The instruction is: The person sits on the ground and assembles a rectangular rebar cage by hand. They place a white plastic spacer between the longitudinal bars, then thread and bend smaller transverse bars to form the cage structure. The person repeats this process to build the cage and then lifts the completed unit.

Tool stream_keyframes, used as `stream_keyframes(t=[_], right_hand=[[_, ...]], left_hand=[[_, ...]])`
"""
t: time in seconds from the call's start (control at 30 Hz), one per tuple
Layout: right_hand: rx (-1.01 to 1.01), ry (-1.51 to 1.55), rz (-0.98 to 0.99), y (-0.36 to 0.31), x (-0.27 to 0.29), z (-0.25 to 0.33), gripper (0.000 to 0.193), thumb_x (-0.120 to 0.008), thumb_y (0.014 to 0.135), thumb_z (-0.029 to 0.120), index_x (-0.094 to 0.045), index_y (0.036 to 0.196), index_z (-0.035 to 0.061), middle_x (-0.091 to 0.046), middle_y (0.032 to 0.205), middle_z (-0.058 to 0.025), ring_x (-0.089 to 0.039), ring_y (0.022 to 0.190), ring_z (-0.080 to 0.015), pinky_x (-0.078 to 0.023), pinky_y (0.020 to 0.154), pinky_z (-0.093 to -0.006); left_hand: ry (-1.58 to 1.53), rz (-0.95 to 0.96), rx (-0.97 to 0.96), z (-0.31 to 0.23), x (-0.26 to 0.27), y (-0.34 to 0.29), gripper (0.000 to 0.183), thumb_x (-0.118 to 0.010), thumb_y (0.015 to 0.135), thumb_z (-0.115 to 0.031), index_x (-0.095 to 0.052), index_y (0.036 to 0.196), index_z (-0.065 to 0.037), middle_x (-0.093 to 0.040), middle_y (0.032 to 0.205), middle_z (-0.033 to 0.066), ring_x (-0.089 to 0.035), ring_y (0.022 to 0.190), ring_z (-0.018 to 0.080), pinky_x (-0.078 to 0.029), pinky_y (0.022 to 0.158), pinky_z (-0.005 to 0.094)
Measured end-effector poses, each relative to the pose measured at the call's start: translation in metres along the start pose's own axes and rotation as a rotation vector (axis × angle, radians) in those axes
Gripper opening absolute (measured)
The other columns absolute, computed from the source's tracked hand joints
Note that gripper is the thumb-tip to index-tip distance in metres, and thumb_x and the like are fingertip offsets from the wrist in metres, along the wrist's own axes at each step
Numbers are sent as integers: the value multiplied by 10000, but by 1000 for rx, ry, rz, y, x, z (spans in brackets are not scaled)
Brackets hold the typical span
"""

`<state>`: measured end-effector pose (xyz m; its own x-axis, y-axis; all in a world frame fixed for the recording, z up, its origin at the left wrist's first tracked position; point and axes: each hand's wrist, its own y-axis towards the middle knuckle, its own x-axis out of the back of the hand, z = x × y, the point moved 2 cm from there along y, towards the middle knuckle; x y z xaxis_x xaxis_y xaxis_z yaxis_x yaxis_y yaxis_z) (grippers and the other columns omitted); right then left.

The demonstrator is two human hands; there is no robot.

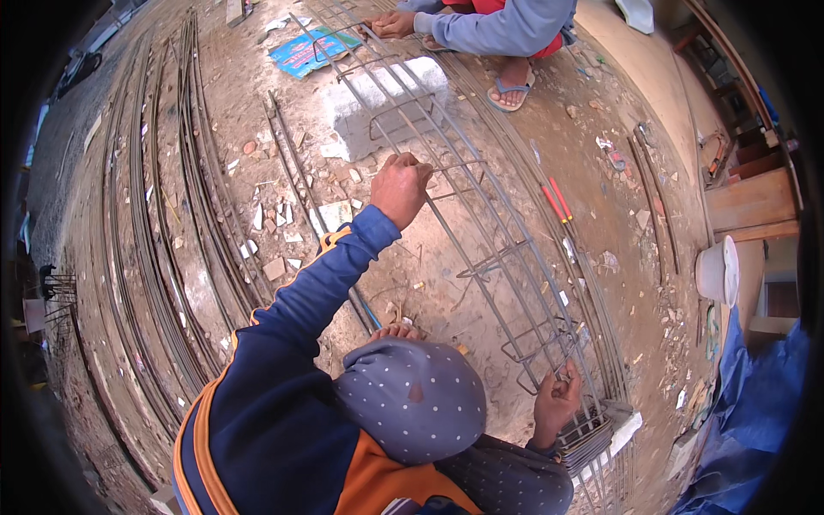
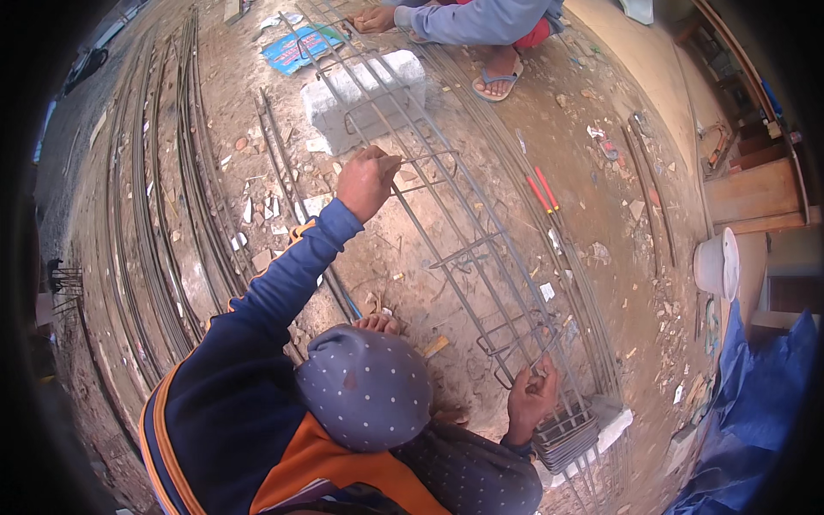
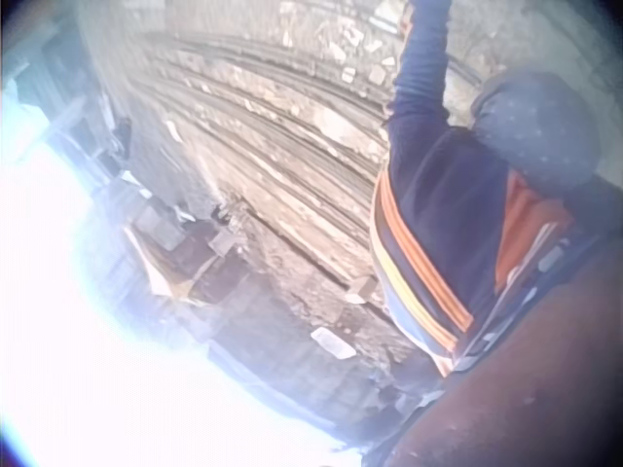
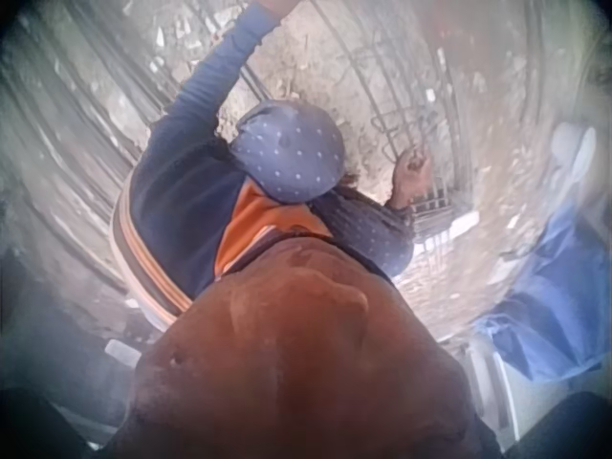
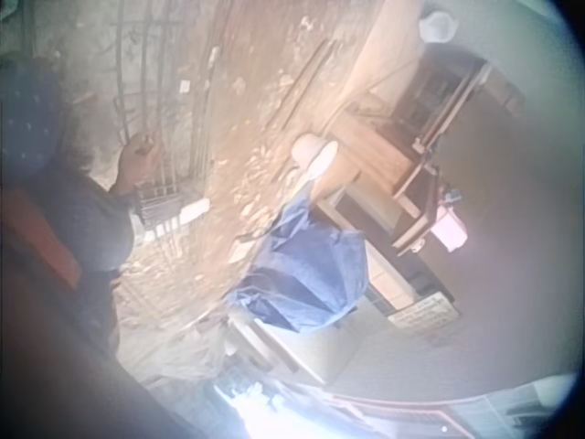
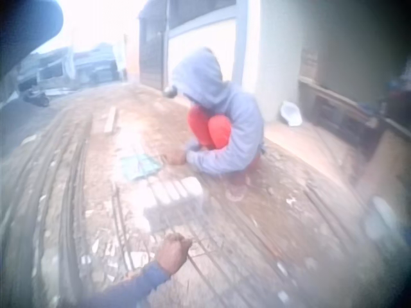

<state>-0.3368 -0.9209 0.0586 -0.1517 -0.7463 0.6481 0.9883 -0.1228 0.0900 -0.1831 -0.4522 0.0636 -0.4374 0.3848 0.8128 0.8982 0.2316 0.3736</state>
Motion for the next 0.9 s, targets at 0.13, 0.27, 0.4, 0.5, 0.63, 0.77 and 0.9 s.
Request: stream_keyframes(t=[0.13,0.27,0.4,0.5,0.63,0.77,0.9], right_hand=[[-25,21,12,1,1,-8,490,-688,893,-80,-592,1370,-28,-621,1113,-79,-564,598,-38,-420,506,-198],[-27,30,10,2,1,-2,484,-686,901,-76,-591,1374,-28,-622,1110,-80,-559,592,-34,-416,501,-198],[-40,48,11,2,1,-3,484,-683,906,-75,-588,1378,-32,-617,1116,-82,-556,592,-32,-417,500,-198],[-24,42,13,2,1,-2,487,-681,908,-75,-583,1383,-34,-613,1118,-81,-557,595,-32,-419,503,-197],[-30,46,12,1,-1,-1,494,-682,909,-75,-579,1390,-34,-609,1121,-80,-561,600,-32,-423,510,-195],[-34,34,21,0,-2,0,488,-686,908,-70,-581,1383,-34,-610,1107,-76,-570,605,-34,-428,516,-195],[47,14,-31,0,2,-6,461,-690,912,-75,-591,1361,-34,-628,1086,-46,-533,592,-14,-413,528,-181]], left_hand=[[22,-32,-36,4,-4,5,163,-687,892,-124,-787,1020,-108,-681,884,133,-663,871,358,-546,748,460],[35,-37,-33,4,-5,9,154,-681,893,-128,-787,1004,-115,-679,888,132,-661,877,356,-545,754,461],[20,-48,6,0,-5,11,151,-684,888,-127,-788,997,-118,-677,893,130,-659,885,353,-546,760,458],[16,-61,21,-1,-4,11,152,-685,888,-129,-791,996,-120,-677,894,129,-660,885,351,-547,762,455],[13,-61,33,2,-2,10,150,-701,884,-137,-791,1002,-119,-685,918,131,-668,884,352,-553,754,455],[-116,-75,21,16,-2,8,198,-750,872,-177,-794,1052,-107,-699,913,129,-686,837,325,-555,722,431],[-228,-140,7,-9,14,2,264,-798,861,-219,-795,1090,-88,-707,872,118,-686,754,286,-551,688,398]])
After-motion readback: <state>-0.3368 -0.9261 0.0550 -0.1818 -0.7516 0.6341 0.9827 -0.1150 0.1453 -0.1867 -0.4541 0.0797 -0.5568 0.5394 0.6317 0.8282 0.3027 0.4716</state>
